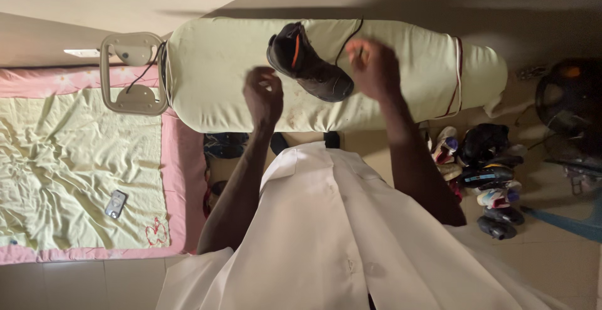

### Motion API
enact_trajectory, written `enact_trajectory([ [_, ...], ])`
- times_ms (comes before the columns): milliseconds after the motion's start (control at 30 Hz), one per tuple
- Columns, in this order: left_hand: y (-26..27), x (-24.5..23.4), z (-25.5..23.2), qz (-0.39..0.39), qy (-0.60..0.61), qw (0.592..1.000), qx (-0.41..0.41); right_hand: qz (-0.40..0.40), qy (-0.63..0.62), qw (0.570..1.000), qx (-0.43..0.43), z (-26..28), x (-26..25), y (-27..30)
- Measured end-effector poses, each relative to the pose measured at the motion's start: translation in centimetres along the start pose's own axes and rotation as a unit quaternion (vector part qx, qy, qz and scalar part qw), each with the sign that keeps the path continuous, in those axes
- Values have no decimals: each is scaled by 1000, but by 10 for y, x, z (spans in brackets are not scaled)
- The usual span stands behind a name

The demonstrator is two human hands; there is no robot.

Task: The person threads a shoelace through the eyelets of a dark hiking boot placed on an ironing board, then ties the laces. The person repeats the process with a second boot.

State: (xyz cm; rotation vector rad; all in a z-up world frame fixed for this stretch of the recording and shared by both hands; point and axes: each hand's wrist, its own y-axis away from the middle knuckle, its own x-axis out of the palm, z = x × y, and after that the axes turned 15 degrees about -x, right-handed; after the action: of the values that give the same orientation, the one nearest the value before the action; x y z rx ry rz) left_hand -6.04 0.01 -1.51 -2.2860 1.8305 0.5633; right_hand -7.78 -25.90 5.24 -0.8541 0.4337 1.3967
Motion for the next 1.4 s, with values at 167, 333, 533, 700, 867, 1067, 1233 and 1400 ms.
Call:
enact_trajectory([
  [167, 15, 18, 12, 103, 86, 989, -67, -1, -229, 954, -194, 80, -34, -48],
  [333, 24, 19, -11, 61, 81, 993, -64, -102, -12, 978, -181, 72, -1, -52],
  [533, 31, 21, -14, 32, 61, 996, -61, 12, -112, 994, 4, -2, 84, 18],
  [700, 25, 25, 1, 104, 27, 988, -112, 109, -443, 851, 259, -13, 112, 36],
  [867, 14, 24, 22, 208, 48, 974, -78, 58, -479, 834, 267, -25, 134, 37],
  [1067, 18, 11, 2, 207, -77, 975, -1, 13, -541, 797, 268, -47, 153, 45],
  [1233, 34, -15, -51, 3, -103, 991, 88, 58, -582, 769, 259, -29, 128, 42],
  [1400, 9, -36, -68, 28, -178, 934, 309, 74, -576, 783, 223, -16, 131, 42],
])
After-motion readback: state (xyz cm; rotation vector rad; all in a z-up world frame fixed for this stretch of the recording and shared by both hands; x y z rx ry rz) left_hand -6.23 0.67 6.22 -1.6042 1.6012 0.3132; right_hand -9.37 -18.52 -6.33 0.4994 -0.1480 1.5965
